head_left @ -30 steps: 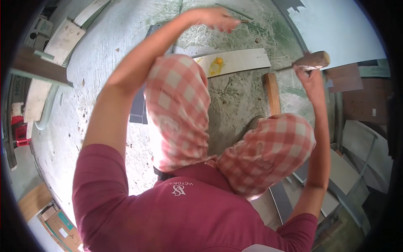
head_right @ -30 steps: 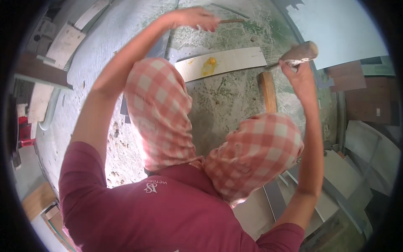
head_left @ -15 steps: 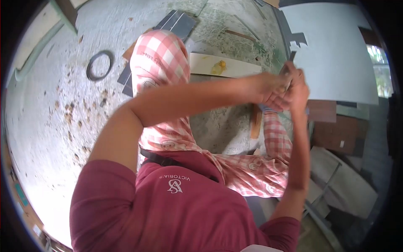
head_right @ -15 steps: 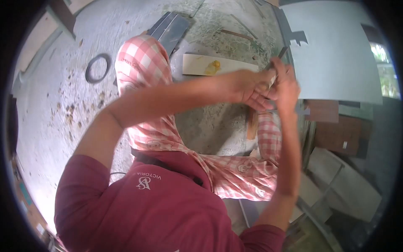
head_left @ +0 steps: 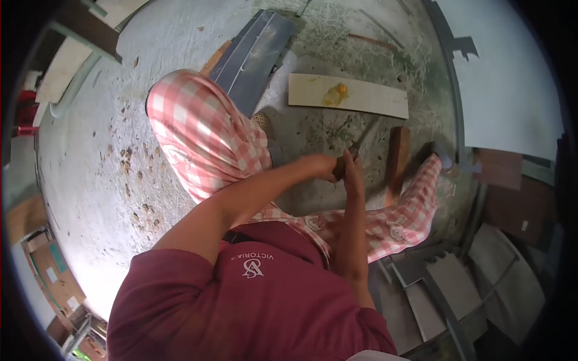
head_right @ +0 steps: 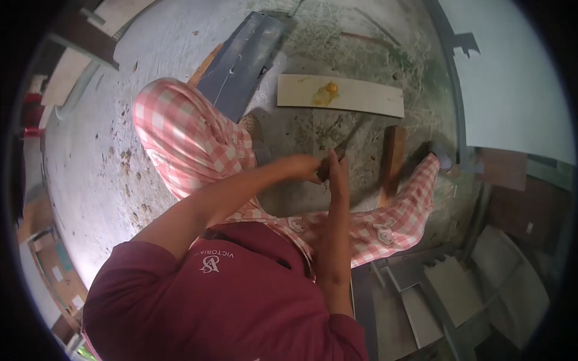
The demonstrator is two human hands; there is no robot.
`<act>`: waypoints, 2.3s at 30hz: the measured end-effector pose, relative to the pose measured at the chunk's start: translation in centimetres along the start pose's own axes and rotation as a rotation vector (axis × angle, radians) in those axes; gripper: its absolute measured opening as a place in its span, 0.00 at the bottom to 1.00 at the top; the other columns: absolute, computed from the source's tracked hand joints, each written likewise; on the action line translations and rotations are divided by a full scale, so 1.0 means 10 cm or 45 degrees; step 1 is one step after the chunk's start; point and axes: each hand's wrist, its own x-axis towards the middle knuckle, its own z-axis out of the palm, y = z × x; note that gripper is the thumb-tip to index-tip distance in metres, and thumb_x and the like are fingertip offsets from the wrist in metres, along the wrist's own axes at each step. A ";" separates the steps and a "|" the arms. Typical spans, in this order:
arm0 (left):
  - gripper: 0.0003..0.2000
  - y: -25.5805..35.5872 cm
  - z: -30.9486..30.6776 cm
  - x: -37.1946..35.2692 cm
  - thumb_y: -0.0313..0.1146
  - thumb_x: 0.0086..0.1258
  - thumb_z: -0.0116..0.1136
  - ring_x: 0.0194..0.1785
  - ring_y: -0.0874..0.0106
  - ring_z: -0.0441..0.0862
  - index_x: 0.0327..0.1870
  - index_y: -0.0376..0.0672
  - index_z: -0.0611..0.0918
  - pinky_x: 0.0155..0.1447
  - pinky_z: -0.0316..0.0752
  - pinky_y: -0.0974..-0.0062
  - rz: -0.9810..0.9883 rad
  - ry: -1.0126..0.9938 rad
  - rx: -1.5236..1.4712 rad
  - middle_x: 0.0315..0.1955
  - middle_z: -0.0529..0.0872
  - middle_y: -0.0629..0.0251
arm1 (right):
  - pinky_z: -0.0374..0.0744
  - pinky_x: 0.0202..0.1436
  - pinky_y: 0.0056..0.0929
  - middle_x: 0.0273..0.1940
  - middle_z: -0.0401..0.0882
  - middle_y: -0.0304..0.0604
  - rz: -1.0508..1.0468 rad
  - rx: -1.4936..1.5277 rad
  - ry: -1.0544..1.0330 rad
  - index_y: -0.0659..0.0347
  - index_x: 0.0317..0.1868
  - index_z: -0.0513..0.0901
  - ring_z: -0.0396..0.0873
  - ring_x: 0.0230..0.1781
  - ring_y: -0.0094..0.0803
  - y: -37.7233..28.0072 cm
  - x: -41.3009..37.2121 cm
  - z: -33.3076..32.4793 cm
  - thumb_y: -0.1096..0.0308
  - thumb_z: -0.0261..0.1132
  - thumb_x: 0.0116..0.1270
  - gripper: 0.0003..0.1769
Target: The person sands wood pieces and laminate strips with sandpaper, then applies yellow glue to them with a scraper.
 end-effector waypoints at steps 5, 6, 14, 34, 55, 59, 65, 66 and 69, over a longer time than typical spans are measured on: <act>0.27 -0.47 -0.60 0.73 0.42 0.53 0.64 0.53 0.55 0.75 0.54 0.39 0.75 0.54 0.70 0.59 -0.272 0.496 0.244 0.53 0.75 0.49 | 0.72 0.23 0.29 0.26 0.68 0.37 0.000 -0.124 -0.038 0.59 0.60 0.61 0.71 0.23 0.27 0.15 0.08 -0.04 0.60 0.54 0.69 0.23; 0.30 -0.55 -0.62 0.83 0.42 0.54 0.64 0.58 0.53 0.69 0.58 0.41 0.71 0.57 0.67 0.55 -0.325 0.702 0.316 0.58 0.68 0.49 | 0.72 0.24 0.28 0.27 0.69 0.39 0.003 -0.227 -0.012 0.59 0.63 0.58 0.72 0.23 0.27 0.05 0.04 0.05 0.61 0.53 0.68 0.26; 0.39 -1.15 -0.38 1.25 0.41 0.54 0.65 0.65 0.36 0.53 0.67 0.45 0.59 0.63 0.55 0.41 -0.407 0.820 0.460 0.66 0.53 0.43 | 0.74 0.25 0.27 0.29 0.73 0.40 0.073 -0.577 -0.020 0.49 0.69 0.55 0.71 0.21 0.26 -0.15 -0.08 0.48 0.62 0.50 0.69 0.28; 0.27 -1.18 -0.46 1.32 0.33 0.67 0.43 0.65 0.32 0.52 0.69 0.46 0.58 0.64 0.50 0.42 -0.497 0.589 0.714 0.68 0.50 0.39 | 0.73 0.27 0.34 0.31 0.77 0.47 0.077 -0.710 -0.029 0.53 0.68 0.56 0.76 0.23 0.34 -0.08 0.21 0.66 0.63 0.49 0.70 0.27; 0.44 -1.41 -0.83 1.29 0.48 0.49 0.68 0.69 0.47 0.50 0.67 0.48 0.59 0.64 0.50 0.36 -0.388 0.841 0.508 0.66 0.55 0.46 | 0.74 0.27 0.30 0.31 0.72 0.43 0.094 -0.434 -0.011 0.52 0.68 0.58 0.71 0.21 0.30 -0.20 -0.08 0.29 0.65 0.50 0.67 0.28; 0.49 -1.53 -1.07 1.30 0.53 0.46 0.69 0.70 0.46 0.46 0.69 0.46 0.54 0.65 0.49 0.37 -0.404 0.772 0.408 0.68 0.53 0.50 | 0.72 0.22 0.28 0.27 0.68 0.39 0.222 -0.302 0.139 0.51 0.68 0.58 0.68 0.20 0.26 0.02 -0.49 -0.02 0.64 0.51 0.67 0.28; 0.54 -1.40 -1.08 1.26 0.55 0.43 0.70 0.69 0.48 0.50 0.69 0.42 0.53 0.64 0.50 0.38 -0.527 0.568 0.481 0.67 0.55 0.54 | 0.73 0.24 0.28 0.26 0.68 0.39 0.180 -0.268 0.216 0.49 0.68 0.58 0.70 0.19 0.27 0.03 -0.45 0.05 0.63 0.51 0.67 0.28; 0.52 -1.35 -1.00 1.20 0.55 0.42 0.70 0.67 0.48 0.55 0.67 0.41 0.54 0.63 0.52 0.38 -0.486 0.567 0.504 0.63 0.59 0.49 | 0.73 0.24 0.28 0.26 0.68 0.39 0.181 -0.230 0.231 0.49 0.68 0.58 0.70 0.19 0.27 0.03 -0.40 0.11 0.63 0.51 0.67 0.28; 0.53 -1.19 -0.58 1.08 0.56 0.43 0.70 0.64 0.48 0.57 0.68 0.41 0.53 0.60 0.56 0.40 -0.539 0.623 0.480 0.61 0.59 0.45 | 0.75 0.26 0.30 0.29 0.72 0.42 0.146 -0.238 0.265 0.49 0.68 0.58 0.73 0.20 0.30 0.08 -0.29 0.21 0.63 0.51 0.66 0.28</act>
